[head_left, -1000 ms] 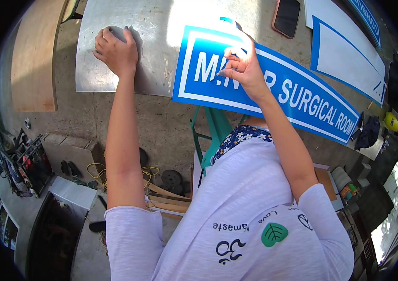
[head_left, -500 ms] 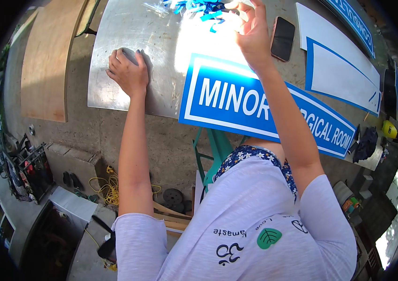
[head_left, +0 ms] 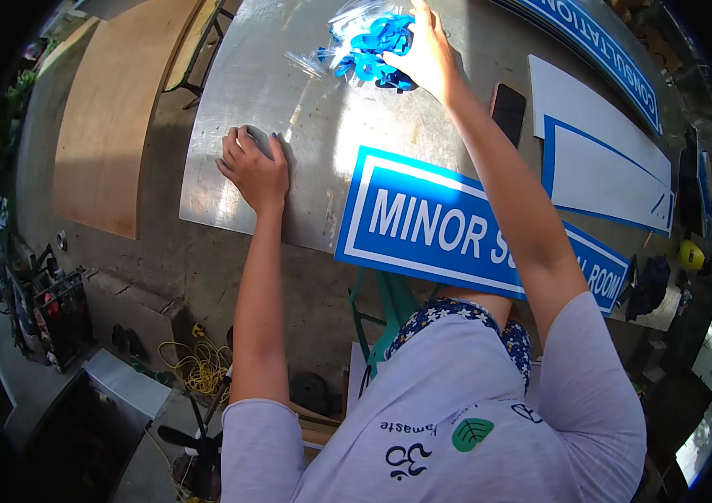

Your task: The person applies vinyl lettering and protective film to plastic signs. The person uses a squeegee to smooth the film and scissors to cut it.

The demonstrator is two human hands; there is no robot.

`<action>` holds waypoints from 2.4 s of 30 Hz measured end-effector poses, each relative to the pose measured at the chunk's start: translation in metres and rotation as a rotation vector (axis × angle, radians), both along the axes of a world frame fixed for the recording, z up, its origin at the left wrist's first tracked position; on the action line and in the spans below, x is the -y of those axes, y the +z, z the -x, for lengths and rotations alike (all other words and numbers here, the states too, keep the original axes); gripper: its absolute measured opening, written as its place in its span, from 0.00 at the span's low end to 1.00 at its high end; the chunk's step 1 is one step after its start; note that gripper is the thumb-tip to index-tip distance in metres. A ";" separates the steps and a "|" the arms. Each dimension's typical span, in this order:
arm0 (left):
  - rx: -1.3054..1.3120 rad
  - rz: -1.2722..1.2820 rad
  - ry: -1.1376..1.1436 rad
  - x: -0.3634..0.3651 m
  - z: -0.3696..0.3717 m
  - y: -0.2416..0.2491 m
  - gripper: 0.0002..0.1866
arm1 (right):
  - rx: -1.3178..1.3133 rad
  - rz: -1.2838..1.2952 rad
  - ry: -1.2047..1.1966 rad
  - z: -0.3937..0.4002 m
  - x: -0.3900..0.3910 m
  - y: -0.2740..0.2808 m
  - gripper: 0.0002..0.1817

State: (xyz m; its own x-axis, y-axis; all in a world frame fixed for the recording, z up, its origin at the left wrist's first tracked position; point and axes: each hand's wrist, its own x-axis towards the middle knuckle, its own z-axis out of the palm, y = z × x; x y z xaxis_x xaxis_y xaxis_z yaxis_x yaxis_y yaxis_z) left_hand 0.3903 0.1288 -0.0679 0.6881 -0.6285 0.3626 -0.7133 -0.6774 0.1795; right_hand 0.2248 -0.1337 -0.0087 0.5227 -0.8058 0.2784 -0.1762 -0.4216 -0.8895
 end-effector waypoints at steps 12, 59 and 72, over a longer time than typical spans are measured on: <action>-0.045 -0.002 0.014 0.000 0.001 0.003 0.28 | -0.463 0.248 -0.016 0.040 0.015 0.004 0.69; -0.072 -0.011 0.046 -0.001 0.005 0.007 0.30 | 0.008 0.045 -0.036 0.109 -0.090 0.069 0.24; -0.412 0.340 -0.950 -0.036 0.197 0.092 0.20 | 0.362 -0.890 0.056 0.327 -0.301 0.056 0.15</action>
